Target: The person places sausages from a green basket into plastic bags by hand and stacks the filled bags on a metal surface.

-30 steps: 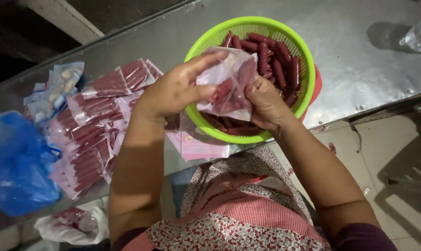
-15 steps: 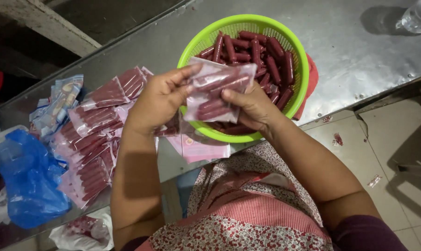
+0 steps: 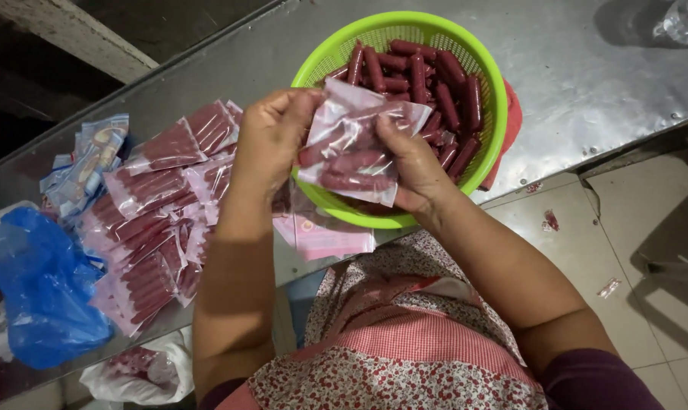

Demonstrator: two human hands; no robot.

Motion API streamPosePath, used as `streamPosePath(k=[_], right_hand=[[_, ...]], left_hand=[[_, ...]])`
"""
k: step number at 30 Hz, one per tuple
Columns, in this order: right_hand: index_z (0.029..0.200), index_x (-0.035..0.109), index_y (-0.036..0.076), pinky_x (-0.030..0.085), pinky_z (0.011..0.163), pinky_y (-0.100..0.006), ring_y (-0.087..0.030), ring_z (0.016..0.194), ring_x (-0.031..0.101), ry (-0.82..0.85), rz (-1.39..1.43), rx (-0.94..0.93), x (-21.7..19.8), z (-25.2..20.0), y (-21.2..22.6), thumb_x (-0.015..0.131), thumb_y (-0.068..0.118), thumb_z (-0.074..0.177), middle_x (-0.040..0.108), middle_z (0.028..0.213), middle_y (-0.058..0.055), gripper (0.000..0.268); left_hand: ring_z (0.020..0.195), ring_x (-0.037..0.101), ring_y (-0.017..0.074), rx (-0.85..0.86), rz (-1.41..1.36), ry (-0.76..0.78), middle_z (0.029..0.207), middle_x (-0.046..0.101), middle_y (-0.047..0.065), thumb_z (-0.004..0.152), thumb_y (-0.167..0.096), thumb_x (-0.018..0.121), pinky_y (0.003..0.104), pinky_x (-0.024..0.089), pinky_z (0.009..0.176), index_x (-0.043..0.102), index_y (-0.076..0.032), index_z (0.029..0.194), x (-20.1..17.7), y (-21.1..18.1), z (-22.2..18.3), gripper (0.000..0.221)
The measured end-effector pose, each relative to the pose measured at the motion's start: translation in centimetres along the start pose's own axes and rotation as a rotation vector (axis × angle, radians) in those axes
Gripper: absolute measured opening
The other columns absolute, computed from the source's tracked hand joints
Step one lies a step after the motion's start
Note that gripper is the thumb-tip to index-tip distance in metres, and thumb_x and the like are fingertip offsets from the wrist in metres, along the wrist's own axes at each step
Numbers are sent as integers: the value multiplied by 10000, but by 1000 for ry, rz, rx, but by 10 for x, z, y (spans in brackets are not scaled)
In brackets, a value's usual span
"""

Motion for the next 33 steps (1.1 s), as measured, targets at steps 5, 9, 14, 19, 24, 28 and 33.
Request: streamPosePath(k=[5,9,14,19,24,28,33], right_hand=[[1415,505,-39,533,1048,-631,-455,1215,642,149,44,-29,33,-5,18,403,671,933,604,1365,-328,865],[1400,549,5,517,1064,-650,-403,1155,691,109,152,43,-53,36,-28,548,496,996,653,1342,-223,636],[1368,568,8,529,1061,-645,-416,1161,684,232,298,62,16,7,-14,596,616,918,688,1238,-252,756],[1209,675,26,524,1044,-672,-415,1116,712,225,231,64,12,8,-13,693,691,807,747,1108,-236,777],[1253,596,0,677,682,-344,-299,855,787,158,64,10,8,12,-7,807,106,894,773,974,-220,430],[1257,587,15,634,950,-501,-371,1016,741,137,155,9,-1,16,-4,809,76,872,732,1136,-236,448],[1313,568,-3,640,887,-378,-275,999,730,115,-156,-54,-14,7,3,819,135,837,698,1164,-170,556]], left_hand=[[1003,721,181,-19,130,85,1180,709,155,945,-482,631,296,623,822,658,-19,1277,0,3,-17,570],[1057,692,175,51,100,47,1266,657,191,984,-74,698,281,594,931,588,63,1326,-1,-4,-21,385],[1120,641,227,171,127,-51,1208,631,200,944,124,665,316,554,1001,567,93,1321,-8,-28,-25,391],[1121,667,190,197,117,57,1208,676,173,913,161,687,293,568,1014,557,25,1381,2,-40,-23,505],[786,696,117,-62,514,144,1255,668,138,1053,-65,486,248,684,615,383,-243,1528,31,-34,-27,518],[1348,550,372,232,373,177,1516,409,263,1120,-87,442,483,684,972,320,-202,1550,28,-29,-28,462],[1059,657,222,-237,495,-19,1182,641,82,900,-224,700,368,568,919,427,-81,1486,16,-27,-27,662]])
Point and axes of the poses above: each hand's wrist, its own z-axis towards the middle knuckle, its own x-axis out of the palm, y = z × x, the point moved 9 cm from there along z, towards the middle knuckle
